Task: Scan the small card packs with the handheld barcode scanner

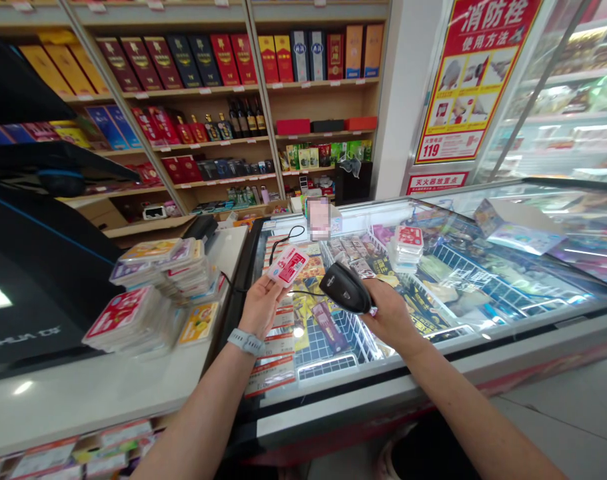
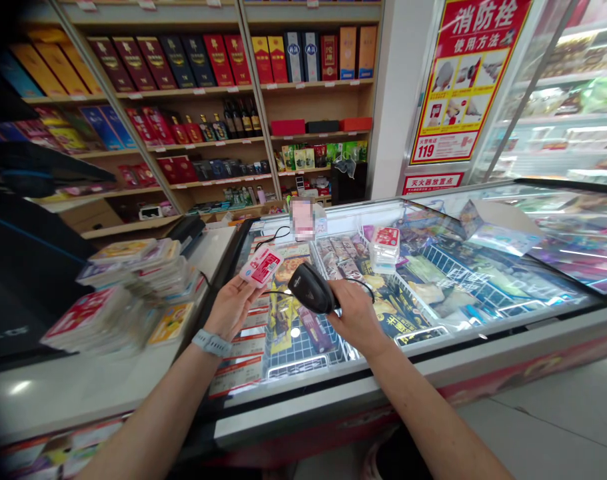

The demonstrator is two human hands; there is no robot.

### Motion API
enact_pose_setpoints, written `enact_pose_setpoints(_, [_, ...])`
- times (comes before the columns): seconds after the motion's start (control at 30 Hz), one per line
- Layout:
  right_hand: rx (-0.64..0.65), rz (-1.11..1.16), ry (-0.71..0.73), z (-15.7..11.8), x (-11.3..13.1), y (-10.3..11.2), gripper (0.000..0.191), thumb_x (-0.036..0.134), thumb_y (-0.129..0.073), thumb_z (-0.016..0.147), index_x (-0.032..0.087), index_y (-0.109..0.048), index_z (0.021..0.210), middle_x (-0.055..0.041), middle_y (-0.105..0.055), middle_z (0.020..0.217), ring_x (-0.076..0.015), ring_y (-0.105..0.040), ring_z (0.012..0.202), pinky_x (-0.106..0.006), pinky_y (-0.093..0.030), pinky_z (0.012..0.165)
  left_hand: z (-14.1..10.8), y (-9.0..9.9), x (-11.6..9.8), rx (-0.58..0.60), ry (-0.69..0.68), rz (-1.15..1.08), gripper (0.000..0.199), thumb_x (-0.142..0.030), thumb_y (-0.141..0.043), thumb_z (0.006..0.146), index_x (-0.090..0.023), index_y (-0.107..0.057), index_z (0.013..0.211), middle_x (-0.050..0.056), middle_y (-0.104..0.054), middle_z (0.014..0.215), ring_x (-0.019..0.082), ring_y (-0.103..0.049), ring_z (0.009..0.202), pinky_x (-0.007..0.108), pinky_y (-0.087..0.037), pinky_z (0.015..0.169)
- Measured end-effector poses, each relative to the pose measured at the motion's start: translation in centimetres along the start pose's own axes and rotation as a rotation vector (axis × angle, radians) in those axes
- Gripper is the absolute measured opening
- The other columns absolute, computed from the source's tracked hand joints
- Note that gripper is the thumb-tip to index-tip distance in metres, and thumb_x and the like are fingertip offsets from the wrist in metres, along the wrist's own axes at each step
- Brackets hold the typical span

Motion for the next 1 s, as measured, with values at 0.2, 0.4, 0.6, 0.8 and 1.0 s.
enact_pose_setpoints(0.2, [0.008,-0.003,-0.004,-0.10,-0.14,-0.26,0.033,0.020,-0.056,0.079,0.020,-0.051,0.111,-0.0095,-0.063,0.098,-0.0262,-0.060,0.090,-0.041,-0.048,0.078,-0.27,-0.01,-0.38,0.018,-0.025,0.010,0.040,-0.031,-0.074,0.072,-0.016,-0.063,0.107,0.012,-0.065,0.120,0.024,-0.058,0.117,0.043,-0.044,0.102])
enact_pose_setpoints(0.4, [0.011,-0.013,-0.002,-0.31,-0.30,-0.42,0.034,0.019,-0.057,0.078,0.019,-0.051,0.112,-0.0099,-0.064,0.099,-0.0266,-0.060,0.091,-0.041,-0.049,0.079,-0.24,0.19,-0.52,-0.016,-0.045,0.031,0.042,-0.034,-0.076,0.070,-0.016,-0.063,0.105,0.012,-0.065,0.120,0.023,-0.060,0.113,0.042,-0.045,0.100])
enact_pose_setpoints(0.6, [0.010,-0.007,0.006,-0.26,-0.21,-0.47,0.033,0.022,-0.056,0.080,0.019,-0.051,0.112,-0.0101,-0.064,0.100,-0.0266,-0.061,0.092,-0.041,-0.049,0.079,-0.12,0.25,-0.21,-0.037,-0.061,0.081,0.042,-0.036,-0.075,0.070,-0.017,-0.063,0.105,0.011,-0.066,0.118,0.021,-0.061,0.111,0.038,-0.046,0.099])
enact_pose_setpoints(0.8, [0.017,0.005,0.003,-0.18,-0.13,-0.42,0.031,0.022,-0.055,0.080,0.020,-0.051,0.111,-0.0096,-0.064,0.098,-0.0260,-0.060,0.090,-0.040,-0.048,0.078,-0.13,-0.19,-0.29,-0.038,-0.088,0.048,0.043,-0.031,-0.075,0.069,-0.016,-0.061,0.107,0.012,-0.066,0.117,0.021,-0.061,0.111,0.039,-0.044,0.101])
enact_pose_setpoints(1.0, [0.035,0.012,-0.004,-0.15,0.00,-0.49,0.031,0.020,-0.056,0.080,0.019,-0.050,0.110,-0.0089,-0.062,0.097,-0.0254,-0.059,0.089,-0.039,-0.047,0.077,0.02,-0.27,0.08,-0.038,-0.083,0.040,0.041,-0.027,-0.075,0.068,-0.017,-0.059,0.104,0.008,-0.069,0.107,0.019,-0.064,0.103,0.037,-0.046,0.098])
Point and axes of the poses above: each hand's wrist, its own z-axis towards the middle knuckle, its own y-axis out of the back of the hand, x = y × z, the point moved 10 cm from there along z, towards the middle knuckle
